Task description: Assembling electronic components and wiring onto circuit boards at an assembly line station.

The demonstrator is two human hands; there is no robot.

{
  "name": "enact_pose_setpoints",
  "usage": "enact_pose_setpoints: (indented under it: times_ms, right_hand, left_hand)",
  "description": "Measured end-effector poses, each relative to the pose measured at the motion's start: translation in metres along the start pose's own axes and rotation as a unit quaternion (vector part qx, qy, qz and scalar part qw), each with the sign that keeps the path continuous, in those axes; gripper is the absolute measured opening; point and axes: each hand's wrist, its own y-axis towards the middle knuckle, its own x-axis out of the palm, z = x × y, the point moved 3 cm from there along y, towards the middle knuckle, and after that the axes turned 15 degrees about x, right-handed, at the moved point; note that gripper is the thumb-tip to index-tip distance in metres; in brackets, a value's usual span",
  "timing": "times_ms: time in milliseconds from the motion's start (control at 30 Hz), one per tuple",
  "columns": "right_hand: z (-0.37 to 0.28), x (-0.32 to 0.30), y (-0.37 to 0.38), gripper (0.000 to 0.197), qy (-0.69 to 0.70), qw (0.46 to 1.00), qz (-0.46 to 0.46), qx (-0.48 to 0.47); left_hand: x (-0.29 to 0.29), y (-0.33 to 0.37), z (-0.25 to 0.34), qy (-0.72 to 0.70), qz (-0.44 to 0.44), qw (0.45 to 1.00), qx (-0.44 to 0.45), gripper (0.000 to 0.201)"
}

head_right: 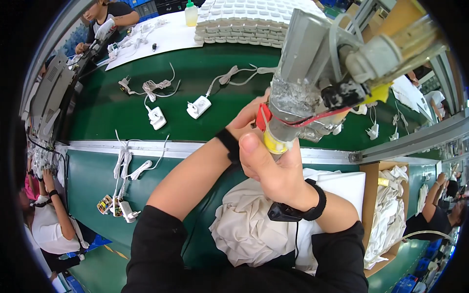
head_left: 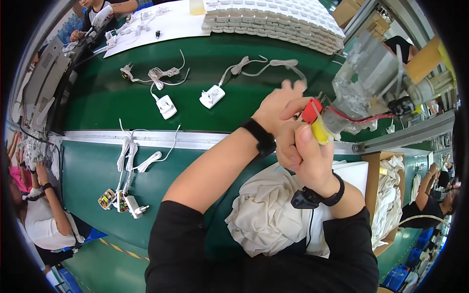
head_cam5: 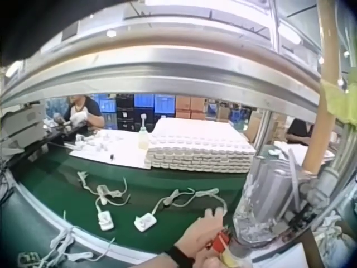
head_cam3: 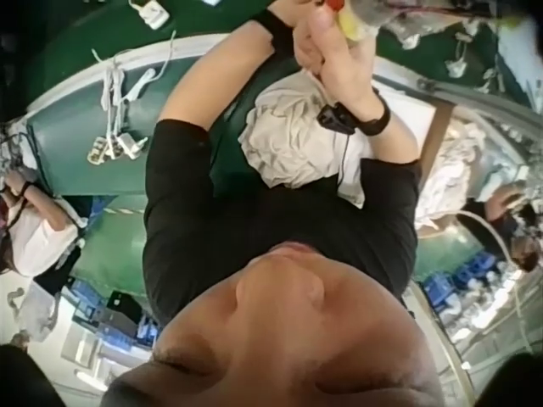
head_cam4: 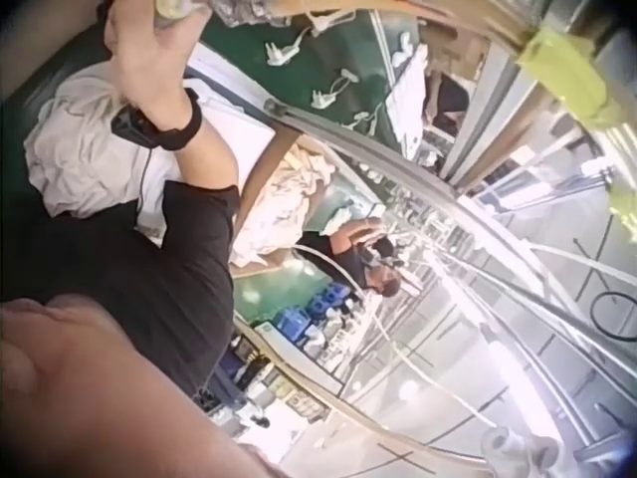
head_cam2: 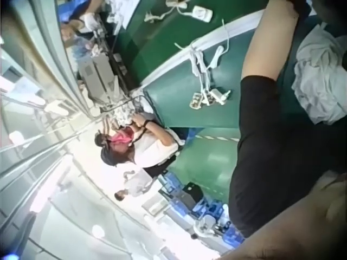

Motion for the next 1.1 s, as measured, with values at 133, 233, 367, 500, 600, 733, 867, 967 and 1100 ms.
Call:
enact_pose_setpoints:
  times_ms: [133,233,367,500,600,733,867,967,1100]
  right_hand:
    - [-0.002,-0.001,-0.001,0.043,0.023,0.999,0.021,0.01]
    - [-0.002,-0.002,0.002,0.043,0.035,0.999,0.042,0.005]
    - [-0.003,-0.004,0.001,0.042,0.036,0.999,0.026,0.009]
    - [-0.006,0.001,-0.001,0.042,0.034,0.999,-0.002,0.01]
    - [-0.003,-0.007,0.001,0.041,0.04,0.999,0.005,0.012]
    - [-0.007,-0.007,0.004,0.041,0.033,0.999,0.026,0.002]
    - [-0.01,-0.012,0.009,0.039,0.013,0.998,0.055,-0.008]
    - [-0.008,-0.014,0.011,0.038,0.012,0.998,0.057,-0.012]
    - [0.001,-0.014,0.013,0.035,0.022,0.997,0.064,-0.033]
  left_hand:
    - [-0.002,-0.003,0.01,-0.05,-0.019,0.998,-0.02,0.051]
    - [-0.028,0.006,0.033,0.185,-0.087,0.978,0.04,0.039]
    - [-0.08,-0.019,0.019,0.591,-0.16,0.79,-0.024,0.032]
    - [-0.113,-0.048,0.02,0.51,-0.242,0.802,-0.197,0.027]
    - [-0.101,-0.056,0.025,0.052,-0.041,0.897,-0.437,0.025]
    - [-0.064,-0.078,0.07,-0.412,0.144,0.763,-0.476,0.031]
    - [-0.024,-0.095,0.1,-0.488,0.172,0.716,-0.469,0.03]
    - [-0.006,-0.103,0.107,-0.485,0.111,0.759,-0.42,0.032]
    - [0.001,-0.102,0.116,-0.498,0.078,0.764,-0.403,0.036]
